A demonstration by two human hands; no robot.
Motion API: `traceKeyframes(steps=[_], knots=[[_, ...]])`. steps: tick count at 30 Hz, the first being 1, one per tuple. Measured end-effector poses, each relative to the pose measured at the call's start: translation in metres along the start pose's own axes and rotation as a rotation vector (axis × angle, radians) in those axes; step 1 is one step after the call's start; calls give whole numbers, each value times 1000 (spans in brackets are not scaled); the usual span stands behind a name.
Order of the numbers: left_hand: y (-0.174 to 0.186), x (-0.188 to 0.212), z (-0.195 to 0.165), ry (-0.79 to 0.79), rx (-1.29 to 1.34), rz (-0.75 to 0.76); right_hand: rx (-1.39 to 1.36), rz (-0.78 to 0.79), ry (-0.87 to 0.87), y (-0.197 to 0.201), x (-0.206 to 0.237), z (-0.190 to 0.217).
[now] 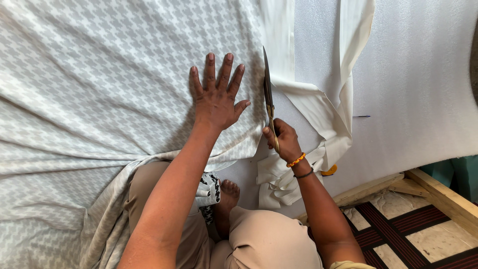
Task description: The person sits on the floor and uses large shears to cut a long strip from a large piece of patterned fabric. They repeatedly adjust the fabric with one hand while cutting with the other, separating the strip from the main piece.
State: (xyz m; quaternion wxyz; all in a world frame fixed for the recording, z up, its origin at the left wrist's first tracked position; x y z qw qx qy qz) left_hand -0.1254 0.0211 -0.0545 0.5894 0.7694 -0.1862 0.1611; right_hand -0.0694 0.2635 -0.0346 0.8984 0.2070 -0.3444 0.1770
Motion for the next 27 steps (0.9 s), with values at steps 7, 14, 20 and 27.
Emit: traceKeyframes(steps=[7,14,20,27], knots=[[-1,0,-1,10,-8,-6,-40,-2,-32,-2,-14,11],[-2,-1,-1,6,-24,25,-10,-13,-43,-5,-15,11],[0,-1,-2,16,-28,50,-14,2,-41,-4,-14,13],[2,-1,-3,25,-35,67,-59,24,-7,1,-29,27]])
Point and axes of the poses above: each hand's wrist, its own x-axis away from the middle knuckle, its own y-axis out of the back of the hand, z = x × y, the point moved 1 cm from there along -x, towards the middle knuckle, and after that the axes turned 5 degrees about y, right-handed, at the moved point
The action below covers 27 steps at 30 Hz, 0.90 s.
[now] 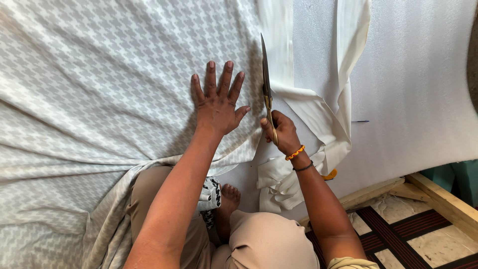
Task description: The person sits on the floor and uses large shears to cut a long strip from a large piece of patterned fabric. They repeatedly adjust the fabric with one hand while cutting with the other, separating the strip from the main piece.
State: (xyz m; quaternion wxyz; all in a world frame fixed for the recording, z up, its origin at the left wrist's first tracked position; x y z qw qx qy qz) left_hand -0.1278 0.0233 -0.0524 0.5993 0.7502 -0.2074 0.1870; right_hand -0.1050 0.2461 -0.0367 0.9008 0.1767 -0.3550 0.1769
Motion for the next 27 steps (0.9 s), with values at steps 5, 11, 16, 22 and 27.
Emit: traceKeyframes(steps=[5,11,16,22,27], knots=[[0,-1,0,0,-4,-11,-38,-6,2,-1,-9,6],[-2,0,0,-3,-8,-12,-3,-15,-7,-3,-10,8],[-4,-1,-1,-2,-2,7,15,-28,-24,-2,-9,10],[-5,-1,-1,-3,4,6,2,-13,-16,-1,-8,12],[-5,1,0,-14,26,-25,-10,-4,-33,-1,-8,12]])
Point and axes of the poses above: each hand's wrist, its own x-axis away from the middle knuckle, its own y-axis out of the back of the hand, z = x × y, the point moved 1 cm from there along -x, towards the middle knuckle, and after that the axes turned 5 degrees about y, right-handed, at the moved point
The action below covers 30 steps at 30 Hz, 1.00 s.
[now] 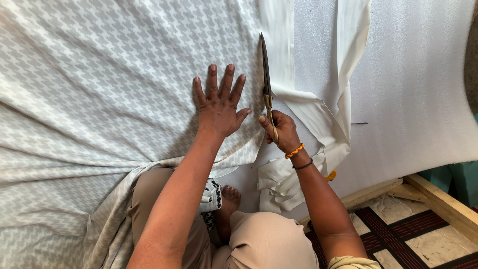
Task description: The person sits on the floor and uses large shears to cut a long strip from a large piece of patterned fabric. They repeatedly adjust the fabric with one hand while cutting with the other, separating the strip from the main piece.
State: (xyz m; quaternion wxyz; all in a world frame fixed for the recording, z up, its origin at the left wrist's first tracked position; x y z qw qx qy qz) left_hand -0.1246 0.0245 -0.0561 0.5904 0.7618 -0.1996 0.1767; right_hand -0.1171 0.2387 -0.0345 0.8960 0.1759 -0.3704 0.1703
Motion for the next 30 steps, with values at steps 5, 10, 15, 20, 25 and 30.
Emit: traceKeyframes(steps=[5,10,15,20,25,30], knots=[[1,-1,0,10,-8,29,-25,9,64,-1,-6,2],[3,0,-1,11,-15,28,-83,2,84,0,-21,7],[4,-3,-2,27,-36,77,-52,0,71,2,-24,14],[3,-1,-1,25,-22,54,-9,-23,45,1,-24,19],[3,-2,-1,24,-20,55,31,-37,60,1,-24,22],[4,-2,-2,31,-31,89,26,-31,56,1,-24,25]])
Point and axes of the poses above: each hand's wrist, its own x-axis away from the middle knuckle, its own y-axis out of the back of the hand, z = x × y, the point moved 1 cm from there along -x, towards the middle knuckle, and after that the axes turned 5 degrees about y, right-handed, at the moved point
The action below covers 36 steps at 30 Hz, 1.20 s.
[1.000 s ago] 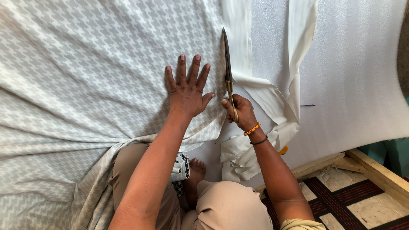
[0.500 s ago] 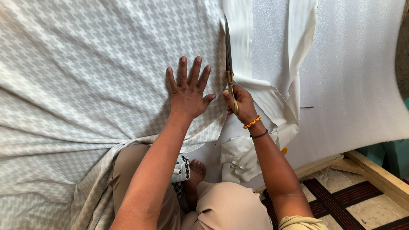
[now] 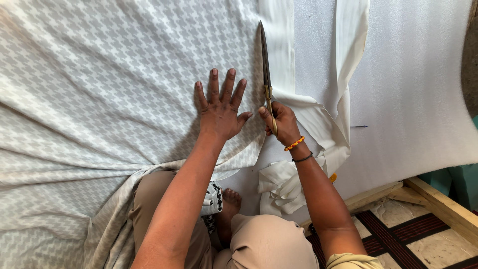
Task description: The person sits on the floor and uses large shears to cut a long strip from a large piece of patterned fabric. They repeatedly adjust the fabric with one hand while cutting with the other, separating the strip from the main piece.
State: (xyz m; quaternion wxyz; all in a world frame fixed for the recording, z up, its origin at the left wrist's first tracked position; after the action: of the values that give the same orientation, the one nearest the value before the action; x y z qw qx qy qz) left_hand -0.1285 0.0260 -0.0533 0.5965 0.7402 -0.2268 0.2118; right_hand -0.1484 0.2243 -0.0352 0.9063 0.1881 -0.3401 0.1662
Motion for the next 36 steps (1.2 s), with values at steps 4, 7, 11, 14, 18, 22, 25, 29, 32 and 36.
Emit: traceKeyframes(steps=[4,7,11,14,18,22,25,29,32,36], knots=[[1,2,1,-13,-5,-71,-24,23,36,2,-4,5],[1,0,1,-3,10,-3,-41,37,32,4,-14,10],[3,0,0,1,11,18,-29,16,5,4,-22,14],[4,1,0,2,13,19,-78,25,8,4,-22,14],[2,0,1,2,12,29,-169,58,19,6,-23,12],[0,-1,1,-8,0,16,-180,53,4,6,-25,10],[-1,-1,1,-5,-7,10,-182,60,1,6,-26,10],[-2,0,1,-11,-11,-11,-202,78,18,6,-27,11],[-3,-1,1,-7,-13,-1,-188,67,15,6,-28,12],[-2,-2,1,-5,-7,16,-146,43,12,5,-27,14]])
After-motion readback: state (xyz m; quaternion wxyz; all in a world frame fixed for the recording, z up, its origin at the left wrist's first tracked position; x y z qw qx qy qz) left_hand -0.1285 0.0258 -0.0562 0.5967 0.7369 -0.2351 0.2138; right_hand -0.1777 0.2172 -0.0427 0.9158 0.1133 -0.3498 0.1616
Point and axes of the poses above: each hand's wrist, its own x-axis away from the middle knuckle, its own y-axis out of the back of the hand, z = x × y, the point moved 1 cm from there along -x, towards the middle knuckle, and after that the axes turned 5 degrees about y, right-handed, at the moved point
